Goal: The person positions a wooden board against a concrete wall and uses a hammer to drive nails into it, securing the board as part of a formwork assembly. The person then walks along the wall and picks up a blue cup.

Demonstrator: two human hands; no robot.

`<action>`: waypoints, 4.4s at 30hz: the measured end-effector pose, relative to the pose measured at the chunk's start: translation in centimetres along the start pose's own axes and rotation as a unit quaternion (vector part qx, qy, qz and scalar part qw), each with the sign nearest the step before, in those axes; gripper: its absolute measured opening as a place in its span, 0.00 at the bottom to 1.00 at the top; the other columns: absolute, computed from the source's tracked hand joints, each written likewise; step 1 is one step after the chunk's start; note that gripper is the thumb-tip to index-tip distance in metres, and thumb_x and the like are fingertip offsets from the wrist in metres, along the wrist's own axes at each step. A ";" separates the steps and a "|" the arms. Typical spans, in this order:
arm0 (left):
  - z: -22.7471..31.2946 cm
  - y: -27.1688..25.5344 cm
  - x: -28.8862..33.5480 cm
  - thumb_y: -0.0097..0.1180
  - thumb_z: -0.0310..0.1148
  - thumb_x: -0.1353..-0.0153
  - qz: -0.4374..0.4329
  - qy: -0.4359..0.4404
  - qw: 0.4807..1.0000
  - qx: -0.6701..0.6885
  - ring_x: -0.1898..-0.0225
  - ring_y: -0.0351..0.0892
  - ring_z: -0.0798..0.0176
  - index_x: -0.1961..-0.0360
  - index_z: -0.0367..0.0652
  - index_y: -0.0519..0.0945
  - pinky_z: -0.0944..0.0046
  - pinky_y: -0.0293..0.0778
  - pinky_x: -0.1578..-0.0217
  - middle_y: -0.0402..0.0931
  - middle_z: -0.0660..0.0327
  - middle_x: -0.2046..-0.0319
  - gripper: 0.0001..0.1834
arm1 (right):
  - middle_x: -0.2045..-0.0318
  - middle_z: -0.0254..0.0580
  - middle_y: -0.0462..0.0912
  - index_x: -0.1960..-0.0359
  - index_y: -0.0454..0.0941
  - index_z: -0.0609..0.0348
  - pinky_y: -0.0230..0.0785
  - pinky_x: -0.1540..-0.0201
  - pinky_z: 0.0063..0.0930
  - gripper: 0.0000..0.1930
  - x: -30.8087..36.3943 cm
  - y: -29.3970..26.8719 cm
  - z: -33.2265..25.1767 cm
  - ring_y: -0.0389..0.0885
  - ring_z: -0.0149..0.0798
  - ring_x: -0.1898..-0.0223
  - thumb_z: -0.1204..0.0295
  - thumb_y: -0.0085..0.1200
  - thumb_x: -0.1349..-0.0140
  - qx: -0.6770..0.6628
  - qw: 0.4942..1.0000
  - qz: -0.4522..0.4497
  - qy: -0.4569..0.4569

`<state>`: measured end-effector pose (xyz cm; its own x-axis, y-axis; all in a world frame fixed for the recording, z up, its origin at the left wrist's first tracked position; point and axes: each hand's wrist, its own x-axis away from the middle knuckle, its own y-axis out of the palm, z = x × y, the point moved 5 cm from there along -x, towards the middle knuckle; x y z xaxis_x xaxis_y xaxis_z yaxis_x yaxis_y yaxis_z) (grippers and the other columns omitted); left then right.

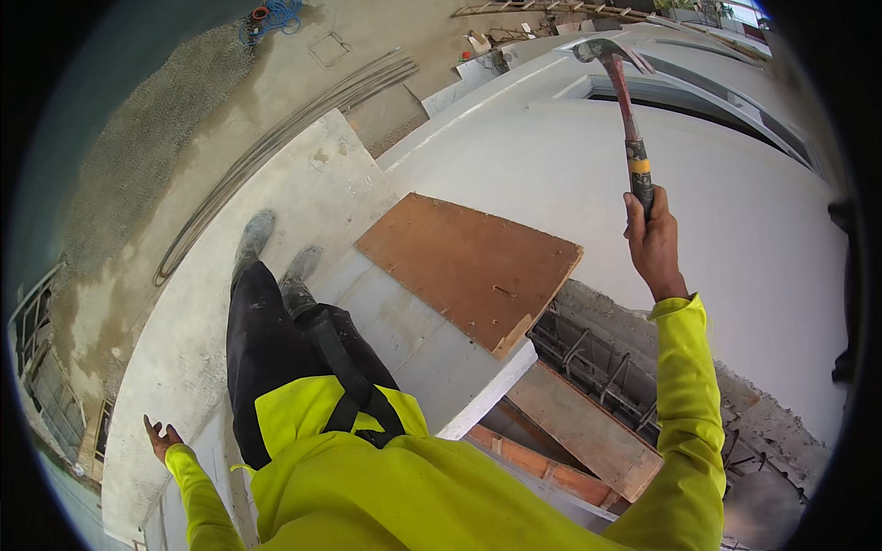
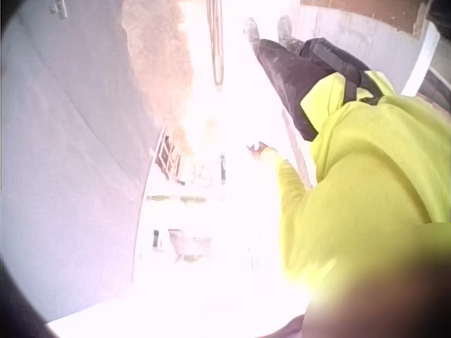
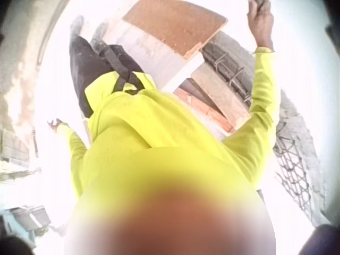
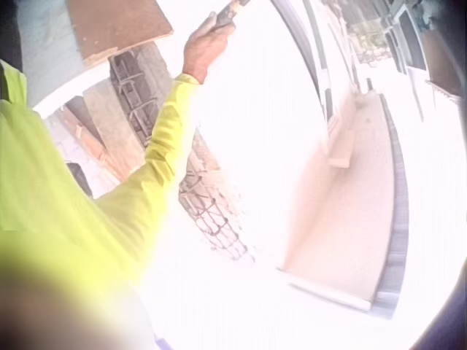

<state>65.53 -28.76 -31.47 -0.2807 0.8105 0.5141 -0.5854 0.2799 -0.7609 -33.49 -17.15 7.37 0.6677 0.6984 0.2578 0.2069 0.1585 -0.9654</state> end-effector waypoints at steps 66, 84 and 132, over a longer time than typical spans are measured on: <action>-2.1 1.7 0.4 0.52 0.12 0.43 -0.004 -0.097 0.989 0.112 0.57 0.69 0.68 0.31 0.66 0.62 0.66 0.69 0.53 0.67 0.66 0.51 0.43 | 0.77 0.55 0.81 0.62 0.68 0.61 0.73 0.71 0.50 0.18 5.5 2.7 1.5 0.81 0.58 0.74 0.56 0.51 0.32 0.223 0.957 -0.178 0.048; 7.1 0.8 -2.2 0.52 0.12 0.44 0.040 0.052 0.994 0.082 0.71 0.66 0.71 0.31 0.63 0.64 0.69 0.71 0.69 0.71 0.65 0.51 0.43 | 0.78 0.51 0.82 0.64 0.74 0.64 0.73 0.71 0.44 0.17 5.7 1.3 1.0 0.82 0.54 0.75 0.58 0.51 0.34 0.335 0.920 -0.202 -0.012; 54.2 47.9 38.0 0.58 0.45 0.39 -0.580 0.460 0.659 -0.133 0.46 0.79 0.51 0.38 0.34 0.71 0.61 0.73 0.45 0.76 0.43 0.45 0.33 | 0.84 0.34 0.72 0.69 0.76 0.64 0.63 0.77 0.27 0.12 51.6 25.3 -18.6 0.65 0.28 0.82 0.71 0.67 0.45 -0.434 0.623 0.215 0.614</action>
<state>-14.41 -12.41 -26.96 0.8897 -0.0946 0.4467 0.1893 0.9667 -0.1723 19.53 9.93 -3.00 0.7280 -0.5998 0.3321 -0.2281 -0.6686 -0.7077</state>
